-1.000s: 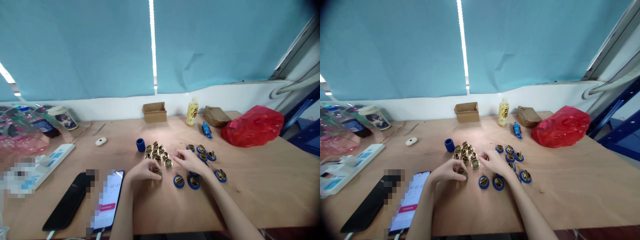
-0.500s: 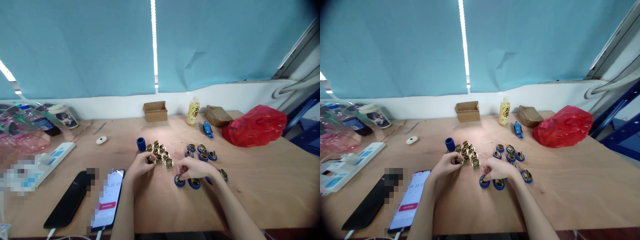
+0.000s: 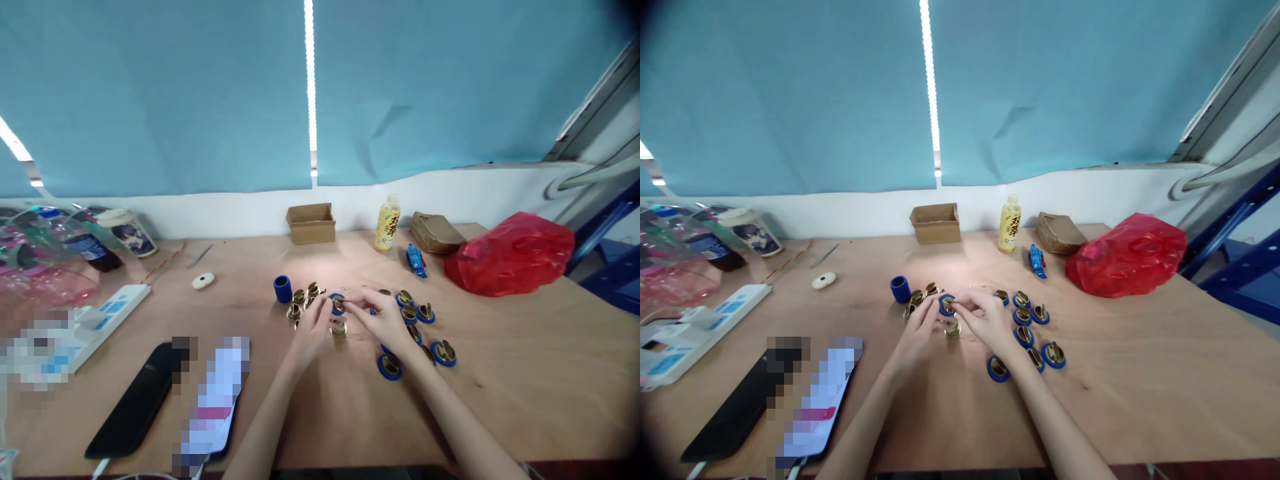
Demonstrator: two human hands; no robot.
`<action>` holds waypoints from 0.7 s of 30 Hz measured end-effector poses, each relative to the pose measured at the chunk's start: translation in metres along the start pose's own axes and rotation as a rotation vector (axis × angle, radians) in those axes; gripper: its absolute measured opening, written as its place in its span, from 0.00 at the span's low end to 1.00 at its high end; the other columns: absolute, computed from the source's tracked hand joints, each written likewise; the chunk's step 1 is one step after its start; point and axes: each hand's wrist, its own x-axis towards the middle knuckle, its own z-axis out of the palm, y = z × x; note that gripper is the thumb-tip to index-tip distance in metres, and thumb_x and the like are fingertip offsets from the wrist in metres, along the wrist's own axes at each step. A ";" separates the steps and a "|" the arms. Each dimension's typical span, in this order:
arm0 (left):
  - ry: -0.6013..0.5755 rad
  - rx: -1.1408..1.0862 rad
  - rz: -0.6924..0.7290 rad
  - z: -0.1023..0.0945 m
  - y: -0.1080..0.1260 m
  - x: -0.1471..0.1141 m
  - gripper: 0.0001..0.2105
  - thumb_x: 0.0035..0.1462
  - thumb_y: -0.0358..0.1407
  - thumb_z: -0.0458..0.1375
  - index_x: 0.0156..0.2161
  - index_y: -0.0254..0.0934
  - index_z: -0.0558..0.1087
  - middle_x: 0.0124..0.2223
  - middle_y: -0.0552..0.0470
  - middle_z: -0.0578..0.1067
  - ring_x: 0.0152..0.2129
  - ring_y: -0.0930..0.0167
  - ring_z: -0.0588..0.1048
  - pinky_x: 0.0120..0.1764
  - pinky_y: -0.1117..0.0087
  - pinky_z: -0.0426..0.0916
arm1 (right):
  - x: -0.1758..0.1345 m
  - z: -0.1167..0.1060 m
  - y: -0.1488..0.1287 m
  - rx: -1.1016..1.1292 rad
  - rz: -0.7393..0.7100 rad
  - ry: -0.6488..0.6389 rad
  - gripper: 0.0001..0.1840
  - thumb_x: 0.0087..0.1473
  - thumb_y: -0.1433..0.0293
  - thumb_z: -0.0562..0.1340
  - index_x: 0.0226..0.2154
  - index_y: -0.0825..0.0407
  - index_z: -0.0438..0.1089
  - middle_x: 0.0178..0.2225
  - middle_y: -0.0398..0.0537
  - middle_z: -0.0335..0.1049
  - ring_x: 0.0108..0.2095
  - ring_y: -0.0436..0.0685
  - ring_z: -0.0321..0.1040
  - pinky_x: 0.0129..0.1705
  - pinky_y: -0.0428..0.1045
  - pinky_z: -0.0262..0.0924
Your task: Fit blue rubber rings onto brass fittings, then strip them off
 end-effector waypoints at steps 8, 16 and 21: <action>-0.010 -0.227 -0.032 0.000 -0.006 0.007 0.20 0.52 0.45 0.65 0.46 0.34 0.73 0.46 0.44 0.79 0.38 0.64 0.80 0.41 0.65 0.75 | -0.005 0.000 -0.006 -0.187 -0.106 -0.103 0.07 0.59 0.72 0.58 0.36 0.50 0.72 0.31 0.47 0.75 0.30 0.55 0.71 0.35 0.50 0.65; -0.044 -0.139 0.078 -0.001 -0.005 0.003 0.16 0.56 0.40 0.62 0.48 0.37 0.73 0.52 0.45 0.77 0.51 0.62 0.74 0.52 0.63 0.70 | -0.003 0.001 -0.005 -0.179 -0.004 -0.048 0.14 0.59 0.68 0.60 0.48 0.51 0.68 0.29 0.43 0.70 0.25 0.51 0.66 0.28 0.47 0.60; -0.092 -0.191 0.060 -0.003 -0.008 0.002 0.18 0.55 0.37 0.64 0.50 0.37 0.72 0.53 0.44 0.76 0.51 0.63 0.74 0.55 0.62 0.67 | -0.003 0.003 0.000 -0.212 -0.045 -0.014 0.09 0.60 0.68 0.60 0.43 0.51 0.69 0.28 0.43 0.69 0.25 0.52 0.65 0.28 0.48 0.60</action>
